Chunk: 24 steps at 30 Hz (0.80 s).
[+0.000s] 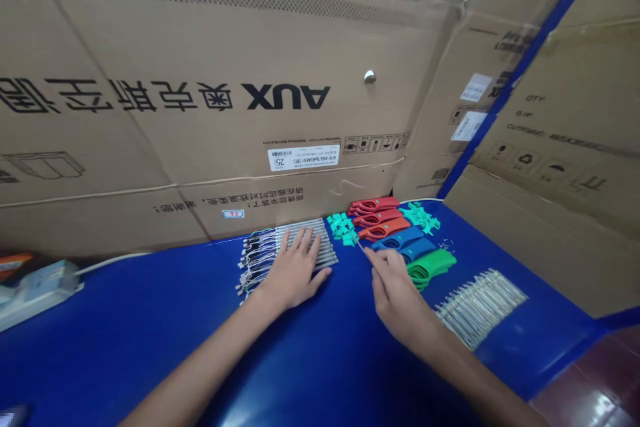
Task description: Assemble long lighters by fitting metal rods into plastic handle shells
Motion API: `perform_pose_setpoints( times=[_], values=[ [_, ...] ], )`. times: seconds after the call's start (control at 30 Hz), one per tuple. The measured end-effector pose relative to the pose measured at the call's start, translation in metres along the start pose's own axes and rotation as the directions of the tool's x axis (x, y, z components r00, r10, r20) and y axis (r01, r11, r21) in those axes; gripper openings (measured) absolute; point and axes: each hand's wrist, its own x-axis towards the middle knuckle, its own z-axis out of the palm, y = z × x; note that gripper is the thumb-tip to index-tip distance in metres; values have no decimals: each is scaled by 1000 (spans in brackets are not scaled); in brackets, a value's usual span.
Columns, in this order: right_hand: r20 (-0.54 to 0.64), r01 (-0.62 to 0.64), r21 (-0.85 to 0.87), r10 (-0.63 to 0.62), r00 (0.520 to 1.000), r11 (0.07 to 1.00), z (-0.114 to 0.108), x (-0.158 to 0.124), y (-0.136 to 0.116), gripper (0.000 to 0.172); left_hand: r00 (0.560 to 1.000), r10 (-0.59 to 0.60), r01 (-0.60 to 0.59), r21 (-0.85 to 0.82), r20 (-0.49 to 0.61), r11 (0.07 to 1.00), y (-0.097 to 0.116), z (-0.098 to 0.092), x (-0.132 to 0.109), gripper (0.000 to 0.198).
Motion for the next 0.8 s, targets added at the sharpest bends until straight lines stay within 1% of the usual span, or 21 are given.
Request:
perform_pose_setpoints(
  times=[0.07,0.13,0.2,0.3,0.37,0.47,0.67,0.8],
  values=[
    [48,7,4,-7,999,1000,13,-7,5,48,1000,-2,2,10,4,1000,-1,0,-5,64],
    [91,26,-31,-23,996,999,29,-8,9,52,1000,-11,11,10,12,1000,-1,3,-9,62],
    [118,30,-100,-18,993,995,42,-3,10,54,1000,-24,24,10,15,1000,0,7,-11,62],
    [148,18,-230,17,989,973,55,9,7,53,999,-44,44,9,4,999,2,15,-11,63],
    [158,19,-280,26,987,960,59,15,5,53,999,-50,51,8,-6,999,3,18,-11,63],
    [158,18,-298,31,987,954,63,19,3,53,999,-40,41,10,-19,999,6,21,-12,63],
    [158,10,-305,40,987,952,69,18,4,54,998,23,-22,18,-66,1000,11,22,-17,59],
    [150,9,-303,39,988,953,71,18,3,53,998,24,-23,5,-66,1000,13,24,-17,58]
  ],
)
